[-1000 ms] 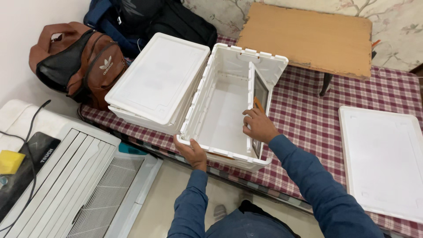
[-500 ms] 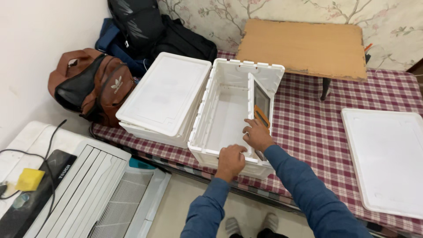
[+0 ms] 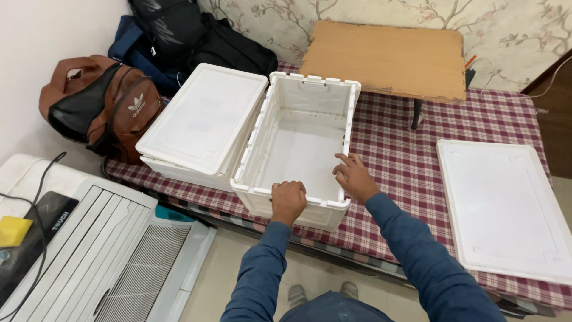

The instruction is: The person unfolds a white collapsible storage box on a checkered bed, opens its sides, removes an internal divider, and then closes the lid. The person repeats the process with a second box.

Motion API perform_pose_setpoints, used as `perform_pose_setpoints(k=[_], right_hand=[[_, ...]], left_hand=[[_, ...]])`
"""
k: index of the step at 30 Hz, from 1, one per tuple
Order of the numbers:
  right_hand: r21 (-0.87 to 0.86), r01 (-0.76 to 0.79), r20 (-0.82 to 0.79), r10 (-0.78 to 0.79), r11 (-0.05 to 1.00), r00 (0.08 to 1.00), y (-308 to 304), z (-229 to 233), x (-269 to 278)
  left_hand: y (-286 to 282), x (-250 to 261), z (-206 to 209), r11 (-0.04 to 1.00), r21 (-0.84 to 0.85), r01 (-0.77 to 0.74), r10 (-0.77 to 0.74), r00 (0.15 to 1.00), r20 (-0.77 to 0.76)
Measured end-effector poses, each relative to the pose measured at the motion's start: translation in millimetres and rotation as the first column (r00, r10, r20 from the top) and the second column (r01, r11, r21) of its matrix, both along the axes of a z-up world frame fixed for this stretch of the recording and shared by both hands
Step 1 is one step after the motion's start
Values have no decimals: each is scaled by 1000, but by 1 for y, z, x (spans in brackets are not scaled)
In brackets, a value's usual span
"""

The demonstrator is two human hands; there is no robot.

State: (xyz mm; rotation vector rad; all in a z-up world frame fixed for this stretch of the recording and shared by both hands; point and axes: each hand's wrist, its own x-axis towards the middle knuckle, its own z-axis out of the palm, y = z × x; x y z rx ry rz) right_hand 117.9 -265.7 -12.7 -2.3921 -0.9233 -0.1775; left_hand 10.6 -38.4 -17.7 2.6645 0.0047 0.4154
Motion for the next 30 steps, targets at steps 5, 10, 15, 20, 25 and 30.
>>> perform_pose_setpoints(k=[5,10,15,20,25,30], right_hand=[[7,7,-33,-7,1000,999,1,-4,-3],[62,3,24,-5,998,1000,4,-3,-2],[-221,-111,426,198,969,883,1,-6,-3],[-277,-80,331,173,958,928,1,-8,-8],[1,41,20,-42,999,999,5,-9,-17],[6,39,-33,-39,999,999,-9,-6,-14]], left_hand=[[-9,-7,4,1000,1,-8,8,996,86],[-66,-9,11,921,-194,338,-323,940,106],[-84,-15,16,957,-145,253,-253,967,22],[-77,-16,18,957,-93,275,-274,961,15],[-80,-17,11,958,20,286,-287,958,21],[-81,-21,5,956,28,292,-293,953,78]])
